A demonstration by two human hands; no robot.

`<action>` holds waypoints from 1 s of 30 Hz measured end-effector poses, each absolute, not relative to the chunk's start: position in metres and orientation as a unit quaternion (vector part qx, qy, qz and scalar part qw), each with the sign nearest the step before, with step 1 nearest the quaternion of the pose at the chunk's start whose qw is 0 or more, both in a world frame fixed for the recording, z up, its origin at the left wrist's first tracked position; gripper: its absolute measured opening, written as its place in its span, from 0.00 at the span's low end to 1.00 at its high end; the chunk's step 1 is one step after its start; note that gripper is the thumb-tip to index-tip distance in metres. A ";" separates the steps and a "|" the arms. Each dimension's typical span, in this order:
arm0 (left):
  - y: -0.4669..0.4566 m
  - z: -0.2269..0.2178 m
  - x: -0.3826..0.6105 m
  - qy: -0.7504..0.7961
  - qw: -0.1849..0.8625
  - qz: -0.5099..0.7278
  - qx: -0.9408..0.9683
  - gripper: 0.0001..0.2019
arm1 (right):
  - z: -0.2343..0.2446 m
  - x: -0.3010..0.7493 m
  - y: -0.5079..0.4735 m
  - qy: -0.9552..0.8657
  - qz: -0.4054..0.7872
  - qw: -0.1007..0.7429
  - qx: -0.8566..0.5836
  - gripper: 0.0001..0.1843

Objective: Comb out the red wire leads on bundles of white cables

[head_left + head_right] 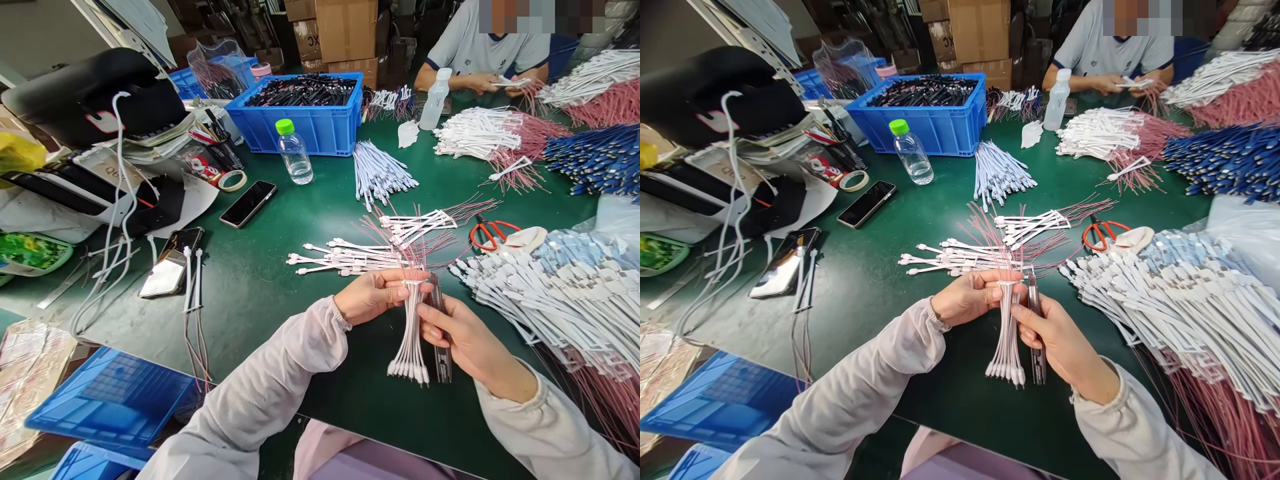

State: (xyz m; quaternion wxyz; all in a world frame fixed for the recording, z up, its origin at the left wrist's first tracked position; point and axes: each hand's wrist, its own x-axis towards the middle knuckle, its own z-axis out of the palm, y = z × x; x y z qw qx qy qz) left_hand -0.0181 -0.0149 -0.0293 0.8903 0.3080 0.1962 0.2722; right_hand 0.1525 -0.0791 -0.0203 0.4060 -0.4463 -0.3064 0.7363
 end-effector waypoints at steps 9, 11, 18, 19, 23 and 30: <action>-0.013 -0.029 -0.018 0.254 0.829 0.294 0.402 0.17 | -0.023 0.150 -0.076 -0.278 0.736 0.408 -0.463 0.18; -0.012 -0.030 -0.017 0.264 0.808 0.308 0.428 0.18 | -0.024 0.149 -0.078 -0.291 0.730 0.393 -0.477 0.18; -0.002 -0.025 -0.024 0.245 0.780 0.350 0.457 0.17 | -0.027 0.143 -0.085 -0.325 0.723 0.332 -0.512 0.19; 0.001 -0.023 -0.027 0.243 0.775 0.365 0.454 0.17 | -0.027 0.142 -0.087 -0.328 0.723 0.323 -0.515 0.19; 0.010 -0.014 -0.039 0.242 0.753 0.420 0.444 0.15 | -0.027 0.140 -0.090 -0.340 0.727 0.286 -0.524 0.21; 0.015 -0.004 -0.052 0.249 0.730 0.484 0.412 0.14 | -0.028 0.134 -0.091 -0.358 0.724 0.254 -0.532 0.24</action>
